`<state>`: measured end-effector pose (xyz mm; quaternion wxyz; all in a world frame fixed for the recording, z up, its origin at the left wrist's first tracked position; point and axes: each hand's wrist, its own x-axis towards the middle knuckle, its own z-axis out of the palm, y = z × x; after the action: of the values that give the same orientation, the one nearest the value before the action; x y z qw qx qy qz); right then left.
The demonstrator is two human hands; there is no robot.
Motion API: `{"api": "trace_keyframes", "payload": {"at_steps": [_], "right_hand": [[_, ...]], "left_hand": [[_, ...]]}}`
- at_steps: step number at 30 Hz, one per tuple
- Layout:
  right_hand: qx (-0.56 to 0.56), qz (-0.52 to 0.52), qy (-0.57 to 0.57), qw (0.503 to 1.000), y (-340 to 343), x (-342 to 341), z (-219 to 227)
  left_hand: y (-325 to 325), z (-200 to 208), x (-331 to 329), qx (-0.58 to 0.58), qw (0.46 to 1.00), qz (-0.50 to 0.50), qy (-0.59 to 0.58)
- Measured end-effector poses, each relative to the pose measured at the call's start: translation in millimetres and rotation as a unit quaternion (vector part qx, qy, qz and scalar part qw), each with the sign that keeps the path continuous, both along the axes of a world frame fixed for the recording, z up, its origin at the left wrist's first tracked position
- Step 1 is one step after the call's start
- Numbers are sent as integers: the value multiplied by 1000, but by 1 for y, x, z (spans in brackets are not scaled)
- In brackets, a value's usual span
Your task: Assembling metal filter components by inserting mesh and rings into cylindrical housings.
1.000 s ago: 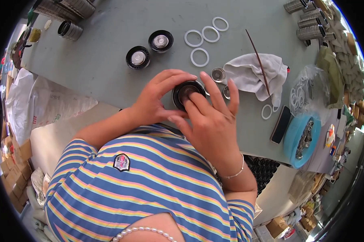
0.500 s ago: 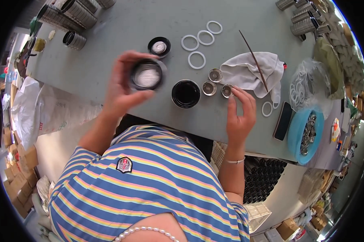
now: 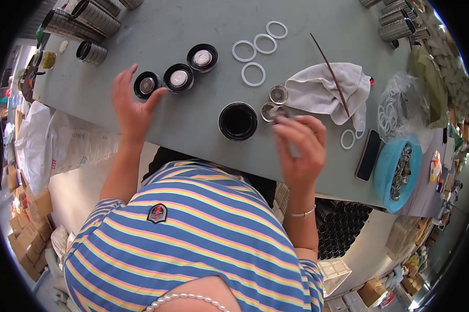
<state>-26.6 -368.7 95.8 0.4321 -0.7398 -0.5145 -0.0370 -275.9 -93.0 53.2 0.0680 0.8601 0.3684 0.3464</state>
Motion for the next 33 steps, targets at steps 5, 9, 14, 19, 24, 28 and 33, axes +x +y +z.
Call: {"api": "trace_keyframes", "payload": {"at_steps": [5,9,14,19,24,28,33], "right_hand": [[-119,88,-124,981,35,-35,33],[-186,90,-149,967,38,-44,44],[-245,99,-187,946,43,-53,52],[-225,127,-163,952,43,-40,46],[27,-34,-3,999,14,0,-5],[-70,-33,4,997,11,9,-54],[-40,-21,-22,999,13,6,-61]], "left_hand": [[-64,43,45,-126,938,-311,-83],[-85,16,72,-248,888,-376,-93],[-85,5,75,-310,866,-376,-114],[-85,10,74,-366,843,-372,-129],[-67,30,63,-429,781,-364,-273],[-36,46,29,-530,703,-324,-347],[-25,34,-16,-497,822,-173,-218]]}}
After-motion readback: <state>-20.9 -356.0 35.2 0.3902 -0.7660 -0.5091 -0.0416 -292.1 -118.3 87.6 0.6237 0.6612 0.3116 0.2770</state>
